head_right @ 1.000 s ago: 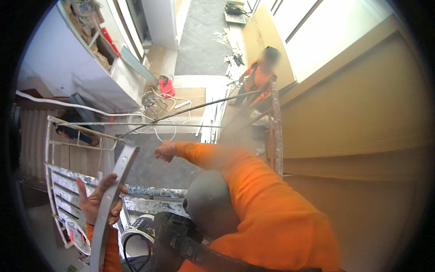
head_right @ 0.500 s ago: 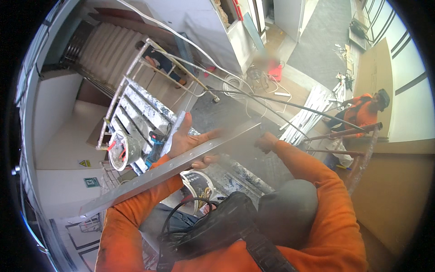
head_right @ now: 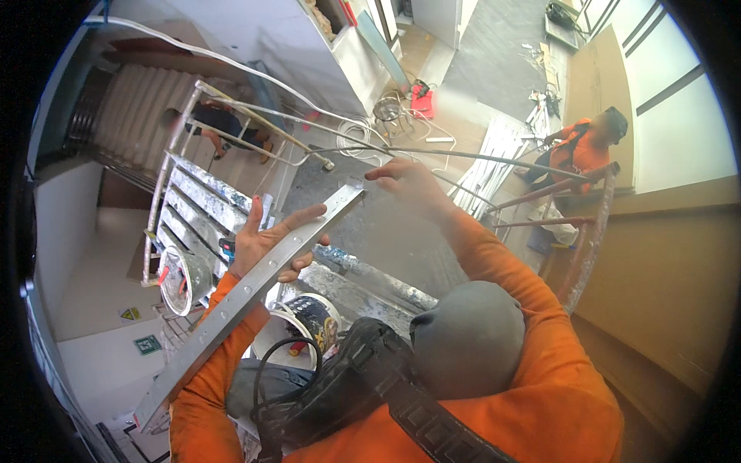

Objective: The person uses a cordless drill to fasten metal frame pieces to the ceiling. They then move along the scaffolding, handle a roll of black tape, and apply it to a wooden ceiling panel.

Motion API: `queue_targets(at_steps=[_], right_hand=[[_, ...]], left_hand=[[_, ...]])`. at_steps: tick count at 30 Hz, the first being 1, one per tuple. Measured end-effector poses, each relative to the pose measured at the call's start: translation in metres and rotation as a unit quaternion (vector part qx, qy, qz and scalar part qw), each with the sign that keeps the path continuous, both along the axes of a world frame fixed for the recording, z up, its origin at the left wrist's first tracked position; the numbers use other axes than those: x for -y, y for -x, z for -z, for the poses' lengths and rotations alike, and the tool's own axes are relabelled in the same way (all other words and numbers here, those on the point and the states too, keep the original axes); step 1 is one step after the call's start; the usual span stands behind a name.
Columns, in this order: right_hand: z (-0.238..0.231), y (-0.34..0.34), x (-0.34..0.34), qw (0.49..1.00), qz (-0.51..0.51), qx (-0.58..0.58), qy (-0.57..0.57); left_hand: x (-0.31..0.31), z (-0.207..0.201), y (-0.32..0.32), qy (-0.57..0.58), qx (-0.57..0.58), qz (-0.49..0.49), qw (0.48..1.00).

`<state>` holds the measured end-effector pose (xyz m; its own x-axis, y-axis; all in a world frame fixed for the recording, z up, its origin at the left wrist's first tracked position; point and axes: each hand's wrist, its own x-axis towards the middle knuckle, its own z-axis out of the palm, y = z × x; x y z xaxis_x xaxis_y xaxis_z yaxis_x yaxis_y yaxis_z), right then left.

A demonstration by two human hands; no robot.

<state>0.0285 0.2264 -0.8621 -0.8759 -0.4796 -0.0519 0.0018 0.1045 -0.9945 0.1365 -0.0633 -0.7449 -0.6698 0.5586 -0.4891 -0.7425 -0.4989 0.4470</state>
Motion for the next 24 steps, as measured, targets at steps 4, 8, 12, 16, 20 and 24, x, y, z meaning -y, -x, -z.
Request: queue_targets(at_steps=[4,8,12,16,20,24], right_hand=[[0.002,-0.004,0.002,0.999,-0.009,0.045,-0.008],[0.006,-0.008,-0.001,0.988,-0.001,0.152,0.029],[0.008,-0.012,0.002,0.983,0.007,0.171,0.062],[0.009,-0.013,0.004,0.989,0.003,0.142,0.043],[0.008,-0.011,0.006,0.992,-0.001,0.114,0.046],[0.009,-0.013,0.005,0.987,0.005,0.146,0.069]], left_hand=[[-0.002,0.001,0.000,-0.022,0.001,-0.002,1.000],[0.000,0.000,-0.001,-0.042,0.003,-0.010,0.999],[0.002,-0.001,-0.001,-0.029,-0.004,-0.013,0.999],[0.001,-0.003,-0.002,-0.030,-0.003,-0.016,0.999],[0.002,-0.002,-0.002,-0.027,0.003,-0.017,0.999],[0.004,0.001,-0.003,-0.015,-0.002,-0.014,1.000]])
